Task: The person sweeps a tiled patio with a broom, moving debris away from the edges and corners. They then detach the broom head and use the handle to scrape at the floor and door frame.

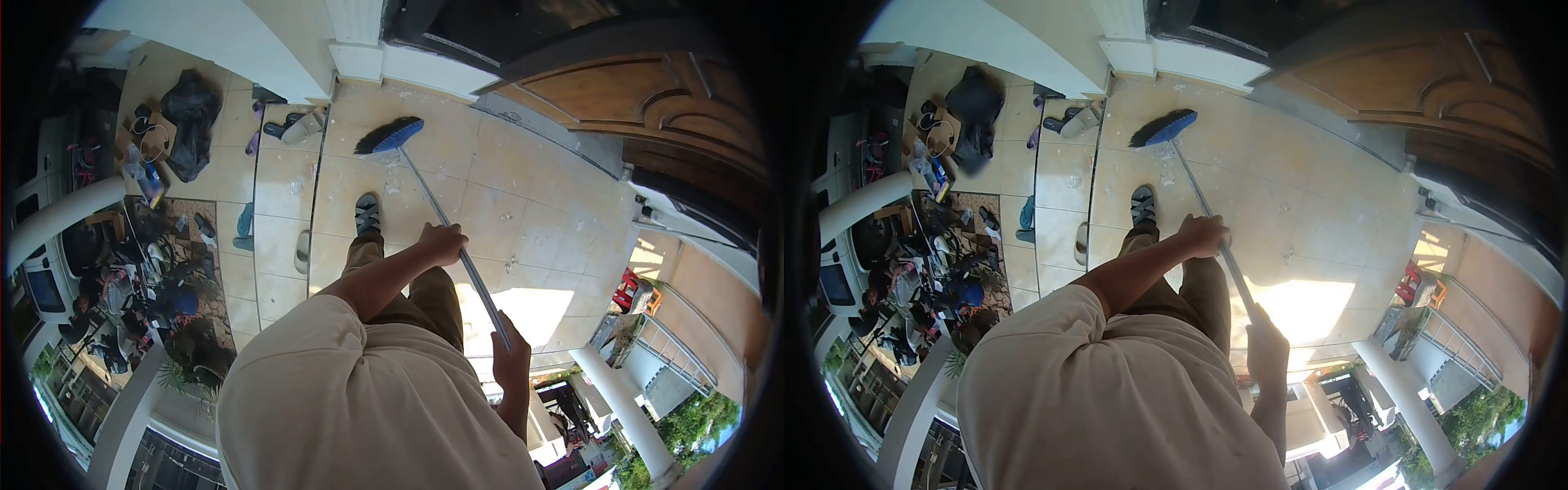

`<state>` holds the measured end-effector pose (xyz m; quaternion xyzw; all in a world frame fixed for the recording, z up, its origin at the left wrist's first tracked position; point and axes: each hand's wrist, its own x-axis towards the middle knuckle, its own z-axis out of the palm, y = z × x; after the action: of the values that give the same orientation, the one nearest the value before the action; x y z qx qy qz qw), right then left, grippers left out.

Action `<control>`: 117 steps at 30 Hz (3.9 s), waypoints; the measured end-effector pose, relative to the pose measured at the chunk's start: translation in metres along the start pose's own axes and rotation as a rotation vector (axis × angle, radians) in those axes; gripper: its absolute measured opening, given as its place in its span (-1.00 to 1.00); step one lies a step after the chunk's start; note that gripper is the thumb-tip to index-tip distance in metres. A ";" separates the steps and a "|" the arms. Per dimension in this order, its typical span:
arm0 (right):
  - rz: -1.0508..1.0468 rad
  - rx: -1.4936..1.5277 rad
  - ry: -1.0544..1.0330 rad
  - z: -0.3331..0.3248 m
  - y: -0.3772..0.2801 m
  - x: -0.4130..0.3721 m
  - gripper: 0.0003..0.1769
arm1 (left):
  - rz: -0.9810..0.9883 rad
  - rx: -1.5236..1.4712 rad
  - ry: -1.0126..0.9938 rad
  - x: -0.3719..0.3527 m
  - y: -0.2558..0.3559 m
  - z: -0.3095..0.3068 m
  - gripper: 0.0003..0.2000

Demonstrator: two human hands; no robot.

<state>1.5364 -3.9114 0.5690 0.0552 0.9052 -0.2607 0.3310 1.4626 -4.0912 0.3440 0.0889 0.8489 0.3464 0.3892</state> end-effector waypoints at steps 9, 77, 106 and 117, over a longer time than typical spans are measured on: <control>-0.200 -0.175 -0.191 0.014 -0.002 0.102 -0.43 | -0.201 0.079 0.116 0.075 -0.057 -0.024 -0.60; -0.192 -0.376 0.349 0.036 -0.087 -0.109 -0.70 | 0.309 -0.055 0.130 -0.132 -0.007 0.042 -0.67; -0.020 0.056 0.283 -0.053 0.094 -0.100 -0.69 | 0.143 0.444 0.011 -0.006 0.145 0.087 -0.74; -0.148 -0.146 0.146 0.013 -0.050 0.064 -0.62 | -0.134 0.238 0.285 0.020 -0.049 -0.062 -0.45</control>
<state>1.4811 -3.9660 0.5424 -0.0173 0.9451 -0.2129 0.2472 1.4100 -4.1512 0.3282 0.0279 0.9344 0.2258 0.2741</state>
